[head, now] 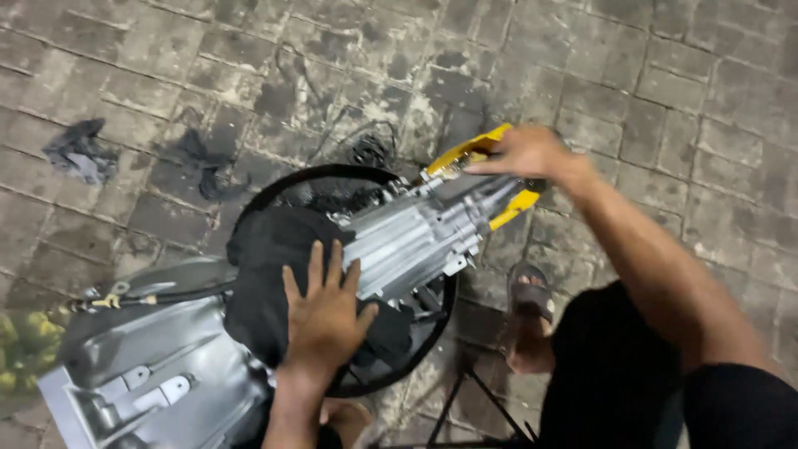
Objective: The person scrubs a silver engine block with a wire brush while holding a black cloth in the other hand. The engine is placed on a black tray on the floor, and the person repeatedly scrubs the same area without moving to other parts.
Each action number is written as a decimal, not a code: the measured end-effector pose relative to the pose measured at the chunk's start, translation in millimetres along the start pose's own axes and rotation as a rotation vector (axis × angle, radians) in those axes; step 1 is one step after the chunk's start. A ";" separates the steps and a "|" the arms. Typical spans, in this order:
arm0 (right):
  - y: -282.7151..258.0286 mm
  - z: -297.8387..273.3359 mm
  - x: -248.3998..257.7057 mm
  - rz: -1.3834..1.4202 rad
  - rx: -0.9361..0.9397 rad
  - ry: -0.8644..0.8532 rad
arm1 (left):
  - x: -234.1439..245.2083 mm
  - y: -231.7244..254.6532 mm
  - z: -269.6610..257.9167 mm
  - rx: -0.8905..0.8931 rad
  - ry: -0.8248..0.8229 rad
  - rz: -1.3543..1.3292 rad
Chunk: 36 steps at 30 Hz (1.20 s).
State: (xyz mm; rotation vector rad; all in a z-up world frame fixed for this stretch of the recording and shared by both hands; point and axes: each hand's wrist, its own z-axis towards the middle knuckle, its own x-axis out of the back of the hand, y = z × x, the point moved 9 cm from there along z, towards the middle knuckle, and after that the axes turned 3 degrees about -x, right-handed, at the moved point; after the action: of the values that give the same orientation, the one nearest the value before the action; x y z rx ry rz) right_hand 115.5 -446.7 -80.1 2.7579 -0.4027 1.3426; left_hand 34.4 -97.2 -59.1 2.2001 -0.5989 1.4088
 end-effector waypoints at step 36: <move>47.1 -19.5 0.1 0.225 -0.066 0.164 | 0.3 18.9 -4.6 -0.023 0.164 0.192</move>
State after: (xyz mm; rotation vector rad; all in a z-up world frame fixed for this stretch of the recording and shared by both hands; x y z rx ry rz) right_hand 88.6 -489.1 -71.2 2.5871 -0.7498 1.5575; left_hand 20.1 -109.7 -54.4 2.0285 -0.7795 1.6515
